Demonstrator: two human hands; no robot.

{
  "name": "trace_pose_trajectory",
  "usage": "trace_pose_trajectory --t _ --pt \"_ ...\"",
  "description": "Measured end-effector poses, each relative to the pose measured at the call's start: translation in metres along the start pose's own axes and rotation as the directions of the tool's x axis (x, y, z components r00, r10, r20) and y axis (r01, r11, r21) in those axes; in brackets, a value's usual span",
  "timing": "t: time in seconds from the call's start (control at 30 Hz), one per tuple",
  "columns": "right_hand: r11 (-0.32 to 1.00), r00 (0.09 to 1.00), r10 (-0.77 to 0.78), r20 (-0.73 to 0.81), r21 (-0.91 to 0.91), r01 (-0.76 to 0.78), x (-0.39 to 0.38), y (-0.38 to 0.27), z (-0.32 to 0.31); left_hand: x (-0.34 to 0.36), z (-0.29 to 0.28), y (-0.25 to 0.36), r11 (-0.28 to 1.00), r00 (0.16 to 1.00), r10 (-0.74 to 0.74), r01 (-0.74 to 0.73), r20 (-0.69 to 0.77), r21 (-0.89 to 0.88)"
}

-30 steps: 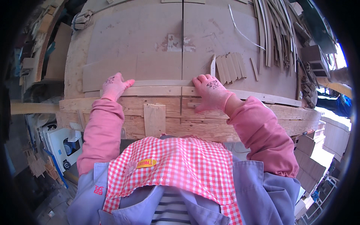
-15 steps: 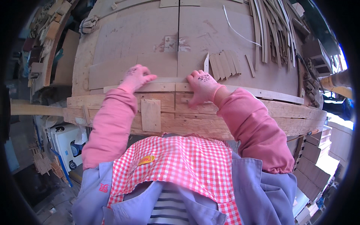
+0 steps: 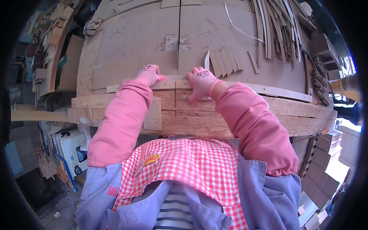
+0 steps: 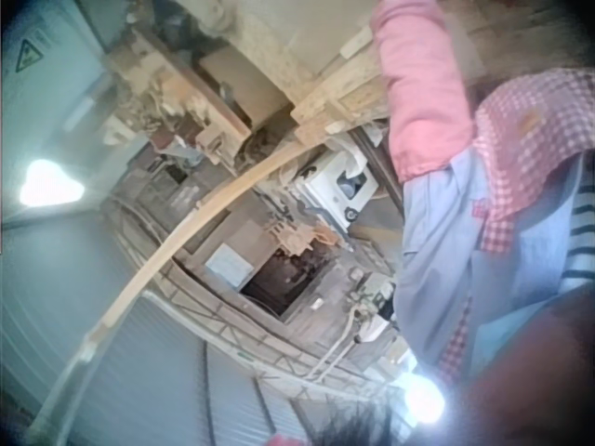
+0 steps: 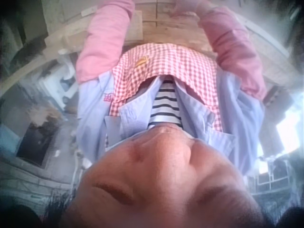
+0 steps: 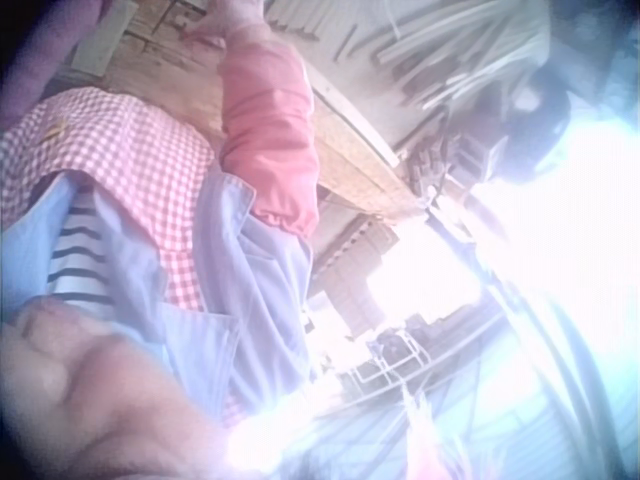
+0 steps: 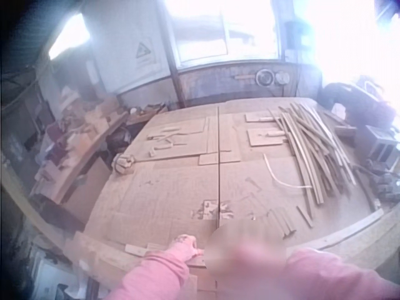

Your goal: The person selects thin wooden strips from a pile, measures one with a tape measure, then repeatedly places strips on a table saw and cuts them to length. The cut pieces are stacked on the table.

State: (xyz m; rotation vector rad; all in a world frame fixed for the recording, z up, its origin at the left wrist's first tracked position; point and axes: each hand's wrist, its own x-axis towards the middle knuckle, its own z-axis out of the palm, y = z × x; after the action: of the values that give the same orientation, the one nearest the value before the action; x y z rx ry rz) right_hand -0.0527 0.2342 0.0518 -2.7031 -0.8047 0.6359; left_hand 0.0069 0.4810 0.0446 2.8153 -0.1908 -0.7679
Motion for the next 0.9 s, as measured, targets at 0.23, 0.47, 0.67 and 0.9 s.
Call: trace_pose_trajectory --t 0.23,0.47,0.67,0.9 --pt "1.0 0.999 0.023 0.034 0.003 -0.023 0.001 -0.0026 -0.0038 0.0026 -0.0021 0.0018 0.999 0.999 -0.031 0.03 0.024 0.033" --pt "1.0 1.0 0.012 0.027 0.005 -0.013 0.0025 -0.0028 -0.0046 0.0041 -0.0005 -0.0026 1.0 1.0 0.006 -0.005 -0.024 0.031" --pt "0.999 0.999 0.037 0.035 0.012 -0.038 0.0039 -0.0034 -0.0041 0.006 -0.0028 -0.0024 0.999 1.0 0.007 -0.007 0.0 0.035" --pt "0.999 0.999 0.043 0.031 0.007 -0.043 0.0049 -0.0044 -0.0048 0.0068 -0.0036 -0.0026 0.999 1.0 0.016 -0.016 0.0 0.04"
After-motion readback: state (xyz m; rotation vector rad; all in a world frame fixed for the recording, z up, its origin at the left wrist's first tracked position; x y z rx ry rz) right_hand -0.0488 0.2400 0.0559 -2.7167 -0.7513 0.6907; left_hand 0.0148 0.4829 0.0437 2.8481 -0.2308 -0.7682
